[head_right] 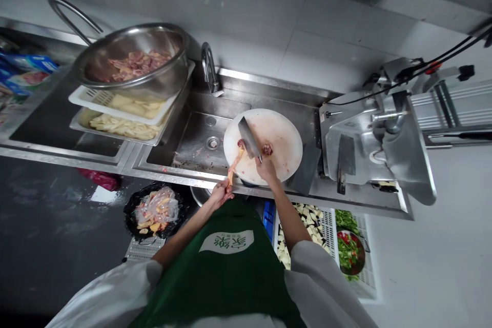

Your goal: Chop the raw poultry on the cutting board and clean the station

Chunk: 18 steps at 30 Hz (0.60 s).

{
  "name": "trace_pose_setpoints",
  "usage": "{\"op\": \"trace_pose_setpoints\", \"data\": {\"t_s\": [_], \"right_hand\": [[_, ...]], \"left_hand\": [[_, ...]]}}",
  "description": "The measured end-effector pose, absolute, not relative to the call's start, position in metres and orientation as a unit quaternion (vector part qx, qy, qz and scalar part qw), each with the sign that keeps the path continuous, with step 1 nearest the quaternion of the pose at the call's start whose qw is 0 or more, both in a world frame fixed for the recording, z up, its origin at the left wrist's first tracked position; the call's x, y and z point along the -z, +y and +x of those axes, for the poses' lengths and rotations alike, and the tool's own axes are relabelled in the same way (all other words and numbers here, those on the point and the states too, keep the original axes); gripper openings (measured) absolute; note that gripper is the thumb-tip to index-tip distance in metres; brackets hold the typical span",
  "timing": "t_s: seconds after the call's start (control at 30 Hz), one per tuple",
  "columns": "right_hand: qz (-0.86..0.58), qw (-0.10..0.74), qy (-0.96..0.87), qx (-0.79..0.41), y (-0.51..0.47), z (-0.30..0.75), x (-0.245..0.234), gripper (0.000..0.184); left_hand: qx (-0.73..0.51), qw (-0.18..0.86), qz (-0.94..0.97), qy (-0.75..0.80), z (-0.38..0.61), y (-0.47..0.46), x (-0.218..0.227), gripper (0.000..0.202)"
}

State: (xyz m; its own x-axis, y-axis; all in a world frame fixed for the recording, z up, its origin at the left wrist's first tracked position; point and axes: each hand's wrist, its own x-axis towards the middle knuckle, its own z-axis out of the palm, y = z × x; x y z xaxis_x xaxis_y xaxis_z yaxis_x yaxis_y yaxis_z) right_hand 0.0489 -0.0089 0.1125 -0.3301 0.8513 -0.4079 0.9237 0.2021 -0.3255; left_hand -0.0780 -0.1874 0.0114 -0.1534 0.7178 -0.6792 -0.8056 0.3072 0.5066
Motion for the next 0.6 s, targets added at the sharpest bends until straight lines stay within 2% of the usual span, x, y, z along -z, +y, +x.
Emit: {"op": "trace_pose_setpoints", "data": {"t_s": [0.07, 0.13, 0.23, 0.3, 0.43, 0.6], "right_hand": [[0.575, 0.021, 0.787, 0.22, -0.007, 0.051, -0.133, 0.046], [0.571, -0.063, 0.798, 0.183, -0.012, 0.048, -0.148, 0.047], [0.568, -0.163, 0.791, 0.161, -0.032, 0.038, -0.151, 0.049], [0.572, -0.128, 0.79, 0.179, -0.049, 0.031, -0.138, 0.046], [0.555, 0.043, 0.796, 0.238, -0.063, 0.029, -0.1, 0.039], [0.541, 0.035, 0.79, 0.286, -0.028, 0.052, -0.087, 0.048]], "left_hand": [[-0.591, 0.646, -0.044, 0.481, -0.078, -0.188, -0.011, 0.047], [-0.597, 0.638, -0.042, 0.485, -0.077, -0.189, -0.009, 0.048], [-0.6, 0.632, -0.042, 0.488, -0.075, -0.189, -0.007, 0.05], [-0.599, 0.633, -0.044, 0.489, -0.073, -0.188, -0.007, 0.051], [-0.597, 0.635, -0.043, 0.488, -0.073, -0.187, -0.008, 0.052], [-0.597, 0.63, -0.031, 0.496, -0.078, -0.187, -0.009, 0.047]]}}
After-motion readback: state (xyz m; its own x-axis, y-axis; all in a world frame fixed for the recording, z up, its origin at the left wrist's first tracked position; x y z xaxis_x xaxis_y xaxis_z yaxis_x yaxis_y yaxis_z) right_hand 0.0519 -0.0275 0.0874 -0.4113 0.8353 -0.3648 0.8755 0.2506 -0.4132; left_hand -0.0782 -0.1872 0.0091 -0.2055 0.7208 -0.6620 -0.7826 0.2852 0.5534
